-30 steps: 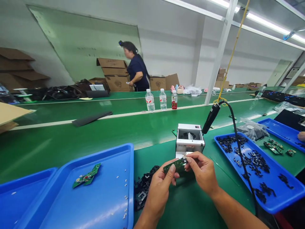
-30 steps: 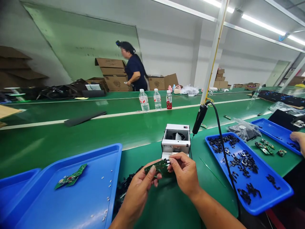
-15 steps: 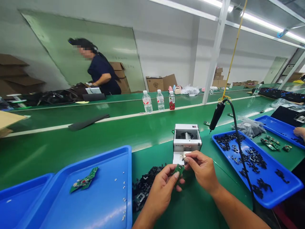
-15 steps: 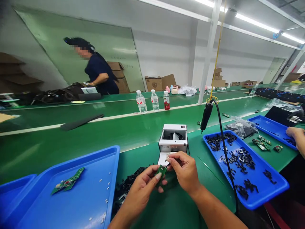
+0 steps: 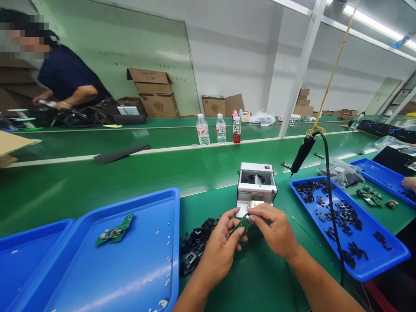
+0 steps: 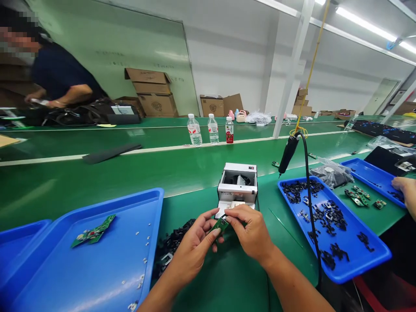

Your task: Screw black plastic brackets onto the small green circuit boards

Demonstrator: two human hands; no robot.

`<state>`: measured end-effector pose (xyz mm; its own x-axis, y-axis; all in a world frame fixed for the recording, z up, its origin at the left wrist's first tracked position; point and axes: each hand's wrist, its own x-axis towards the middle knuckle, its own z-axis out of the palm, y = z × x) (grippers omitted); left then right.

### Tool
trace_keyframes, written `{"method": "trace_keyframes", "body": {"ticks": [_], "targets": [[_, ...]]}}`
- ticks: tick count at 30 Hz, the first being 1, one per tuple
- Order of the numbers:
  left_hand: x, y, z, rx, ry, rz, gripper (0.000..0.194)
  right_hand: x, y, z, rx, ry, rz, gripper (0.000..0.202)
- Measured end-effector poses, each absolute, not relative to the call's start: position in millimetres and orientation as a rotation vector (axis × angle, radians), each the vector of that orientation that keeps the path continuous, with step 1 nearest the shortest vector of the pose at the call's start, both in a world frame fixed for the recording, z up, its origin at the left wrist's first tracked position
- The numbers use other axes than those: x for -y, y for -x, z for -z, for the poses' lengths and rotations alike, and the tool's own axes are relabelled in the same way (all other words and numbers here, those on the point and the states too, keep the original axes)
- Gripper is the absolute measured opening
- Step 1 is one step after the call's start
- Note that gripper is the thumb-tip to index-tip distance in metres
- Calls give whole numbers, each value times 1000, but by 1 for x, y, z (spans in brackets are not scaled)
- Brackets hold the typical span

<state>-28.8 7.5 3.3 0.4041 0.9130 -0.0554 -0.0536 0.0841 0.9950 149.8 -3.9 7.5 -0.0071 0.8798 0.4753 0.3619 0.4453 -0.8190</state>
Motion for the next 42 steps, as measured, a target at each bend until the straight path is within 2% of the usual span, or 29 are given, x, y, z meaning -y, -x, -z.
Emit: {"method": "trace_keyframes", "body": {"ticks": [12, 18, 21, 24, 26, 29, 32, 34, 36, 40, 42], "targets": [[-8, 30, 1, -929, -1350, -886, 49, 5, -147, -7, 1467, 1124, -860, 20], [-8, 32, -1, -947, -1445, -863, 32, 5, -145, -6, 1395, 1130, -924, 19], [-10, 30, 3, -988, -1463, -895, 29, 6, -148, -7, 1417, 1116, -769, 18], [-12, 26, 8, -1007, -1347, -952, 33, 0, -162, -12, 1323, 1151, -377, 17], [-13, 23, 8, -988, -1205, -966, 38, -13, -177, -18, 1161, 1172, -134, 28], [-10, 18, 4, -982, -1041, -950, 44, -48, -204, -28, 997, 1249, 105, 69], [-6, 16, 0, -1015, -957, -939, 47, -95, -233, -32, 899, 1401, 176, 105], [-5, 15, -1, -1034, -918, -929, 47, -125, -251, -31, 818, 1504, 106, 115], [-4, 15, 1, -1046, -897, -923, 47, -147, -266, -28, 787, 1549, 51, 105], [-5, 12, 6, -1045, -899, -934, 48, -154, -283, -29, 840, 1537, 61, 66], [-5, 10, 8, -1043, -907, -938, 48, -139, -282, -35, 877, 1516, 110, 65]]}}
